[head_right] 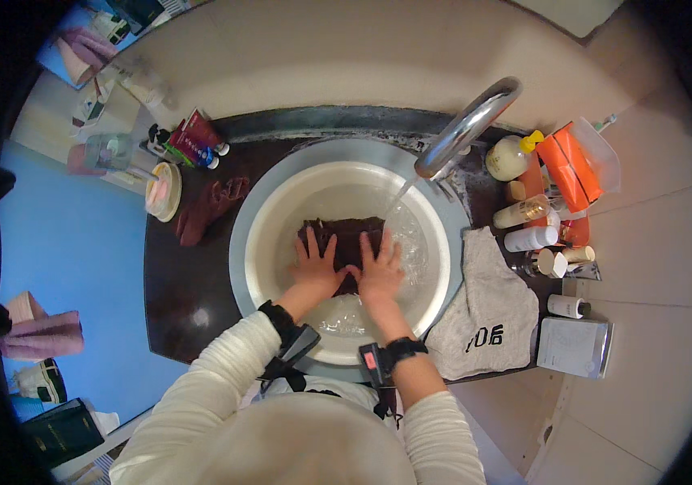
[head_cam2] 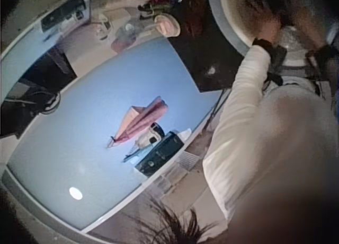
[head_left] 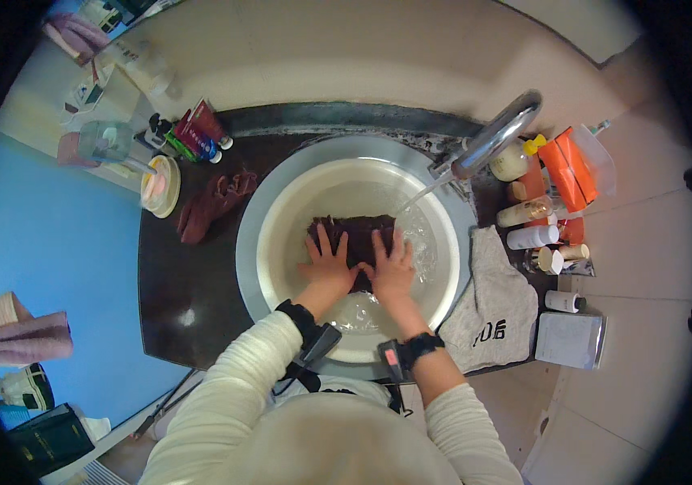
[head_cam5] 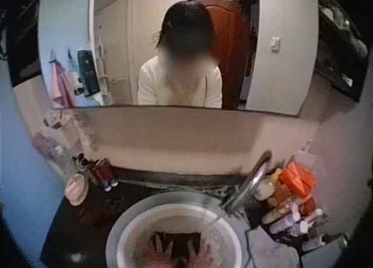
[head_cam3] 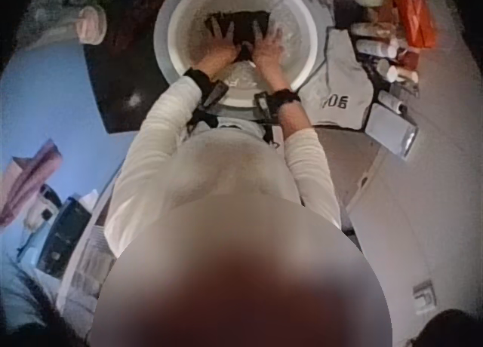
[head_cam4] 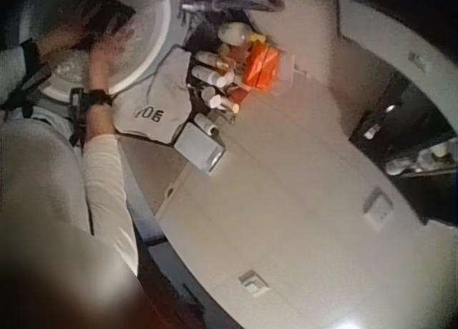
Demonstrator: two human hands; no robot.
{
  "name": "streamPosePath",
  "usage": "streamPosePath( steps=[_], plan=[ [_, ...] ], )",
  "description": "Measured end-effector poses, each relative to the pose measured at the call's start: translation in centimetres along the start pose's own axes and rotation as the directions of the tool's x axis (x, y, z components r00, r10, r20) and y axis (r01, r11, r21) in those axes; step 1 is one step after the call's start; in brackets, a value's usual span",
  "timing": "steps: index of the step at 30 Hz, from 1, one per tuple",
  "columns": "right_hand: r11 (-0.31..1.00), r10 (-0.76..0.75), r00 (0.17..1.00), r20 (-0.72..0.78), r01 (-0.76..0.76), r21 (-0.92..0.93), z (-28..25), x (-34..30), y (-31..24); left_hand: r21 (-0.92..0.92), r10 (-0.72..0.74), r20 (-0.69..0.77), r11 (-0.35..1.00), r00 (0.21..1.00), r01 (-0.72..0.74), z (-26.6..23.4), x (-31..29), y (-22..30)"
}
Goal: The person walks from a bedroom to a bathroom, turns on the tap, and repeatedly wets, wrings, and rinses a brown cloth in a sink basin. The cloth is handled by hand under running water and wrung out multiple times.
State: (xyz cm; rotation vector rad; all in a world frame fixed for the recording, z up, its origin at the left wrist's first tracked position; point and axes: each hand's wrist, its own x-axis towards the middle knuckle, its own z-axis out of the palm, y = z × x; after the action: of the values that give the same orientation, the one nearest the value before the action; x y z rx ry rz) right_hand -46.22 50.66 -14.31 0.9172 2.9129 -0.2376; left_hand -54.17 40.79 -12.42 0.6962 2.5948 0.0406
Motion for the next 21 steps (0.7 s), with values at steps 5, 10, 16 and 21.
streamPosePath(
  steps=[5, 10, 16, 21],
  plan=[
    [0.999, -0.018, 0.975, 0.222, 0.007, 0.051, 3.4, 1.3, 0.8, -0.086, 0.124, 0.139, 0.99, 0.983, -0.112, 0.5, 3.1, -1.9],
    [0.861, 0.196, 0.979, 0.048, -0.195, 0.469, 5.0, 2.2, -0.3, -0.547, -0.137, -0.15, 0.837, 0.979, 0.034, 3.7, 5.0, -3.7],
    [0.465, 0.185, 0.981, -0.056, -0.038, 0.885, 0.5, 0.8, -6.0, -0.644, 0.061, 0.434, -0.677, 0.899, 0.356, 3.3, 4.9, -4.0],
    [0.701, -0.035, 0.992, -0.123, 0.112, 0.705, -6.8, -0.9, -8.1, -0.583, 0.262, 0.314, -0.705, 0.912, 0.404, 1.0, 1.8, -3.6]
  ],
)
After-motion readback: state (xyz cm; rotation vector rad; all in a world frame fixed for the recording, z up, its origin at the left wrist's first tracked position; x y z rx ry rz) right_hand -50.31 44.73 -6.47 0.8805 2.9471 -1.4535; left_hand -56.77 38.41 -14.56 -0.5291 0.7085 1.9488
